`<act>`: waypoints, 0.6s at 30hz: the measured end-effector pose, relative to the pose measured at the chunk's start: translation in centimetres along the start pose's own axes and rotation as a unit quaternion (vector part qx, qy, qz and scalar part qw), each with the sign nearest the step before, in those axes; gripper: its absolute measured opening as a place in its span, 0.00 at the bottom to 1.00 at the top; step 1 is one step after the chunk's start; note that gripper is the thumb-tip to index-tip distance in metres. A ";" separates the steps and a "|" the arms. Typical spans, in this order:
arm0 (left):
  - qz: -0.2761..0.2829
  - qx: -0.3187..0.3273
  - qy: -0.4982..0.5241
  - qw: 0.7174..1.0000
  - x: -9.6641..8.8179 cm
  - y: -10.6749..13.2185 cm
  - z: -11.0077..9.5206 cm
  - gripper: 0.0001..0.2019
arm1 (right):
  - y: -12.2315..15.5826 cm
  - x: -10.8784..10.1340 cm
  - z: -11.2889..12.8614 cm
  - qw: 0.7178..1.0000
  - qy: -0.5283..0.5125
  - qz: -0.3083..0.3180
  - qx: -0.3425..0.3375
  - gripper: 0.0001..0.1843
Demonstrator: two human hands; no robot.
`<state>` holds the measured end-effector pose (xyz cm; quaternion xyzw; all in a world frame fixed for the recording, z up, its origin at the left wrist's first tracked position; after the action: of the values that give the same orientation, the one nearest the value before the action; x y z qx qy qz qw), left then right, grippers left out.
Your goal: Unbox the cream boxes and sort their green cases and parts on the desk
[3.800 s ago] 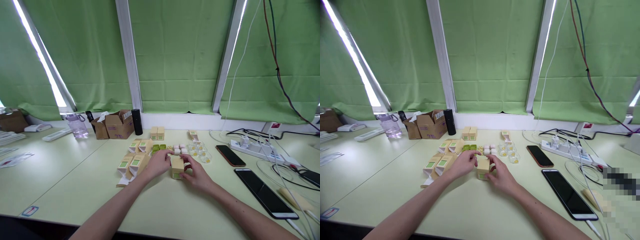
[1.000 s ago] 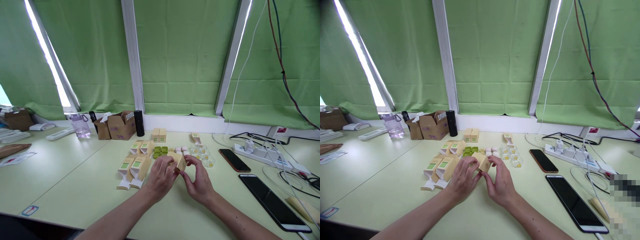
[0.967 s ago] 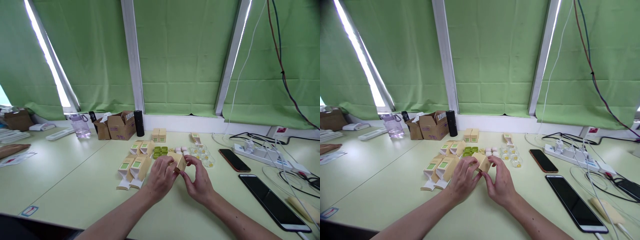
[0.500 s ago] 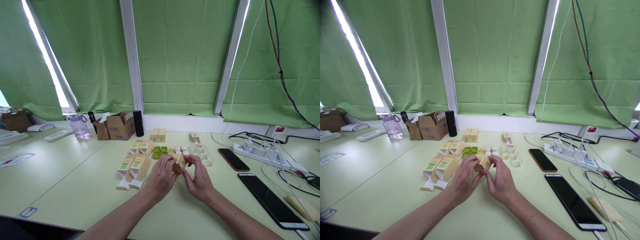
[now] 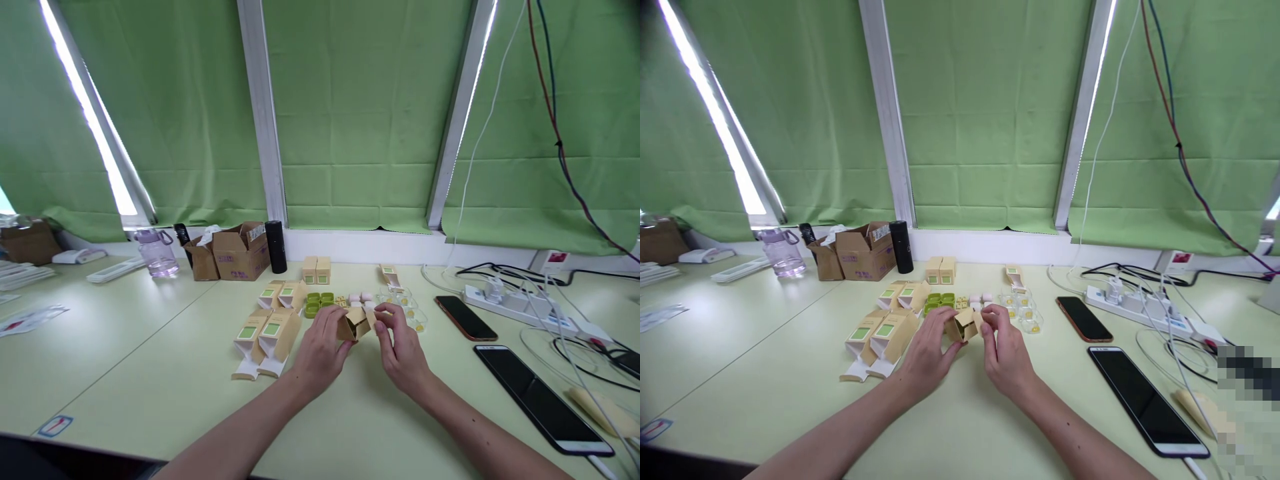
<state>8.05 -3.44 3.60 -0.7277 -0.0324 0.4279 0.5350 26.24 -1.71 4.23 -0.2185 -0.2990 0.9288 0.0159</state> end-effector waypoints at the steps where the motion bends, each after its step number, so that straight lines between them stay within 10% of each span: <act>1: 0.000 -0.011 0.011 1.000 0.1 0.0 0.2 0.27 | -0.1 0.0 -0.2 1.000 -0.005 -0.001 0.009 0.10; 8: -0.005 -0.033 0.080 0.996 0.3 0.2 0.6 0.24 | -0.9 -0.4 -1.2 0.998 -0.055 -0.026 0.021 0.15; 18: 0.021 -0.032 0.089 0.995 -0.3 -0.4 0.1 0.24 | -1.6 -2.2 -0.6 0.961 0.063 -0.080 -0.257 0.25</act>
<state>7.98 -3.34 4.04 -0.7800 0.0168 0.3714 0.5034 28.32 -0.39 5.56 -0.2489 -0.5423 0.8007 0.0527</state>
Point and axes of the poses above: each hand's wrist, its own y-axis away from the middle knuckle, its own x-axis out of the palm, z = x × y, the point moved 4 cm from there along -y, towards the middle knuckle, and after that the axes turned 12 degrees about x, right-handed, at the moved point
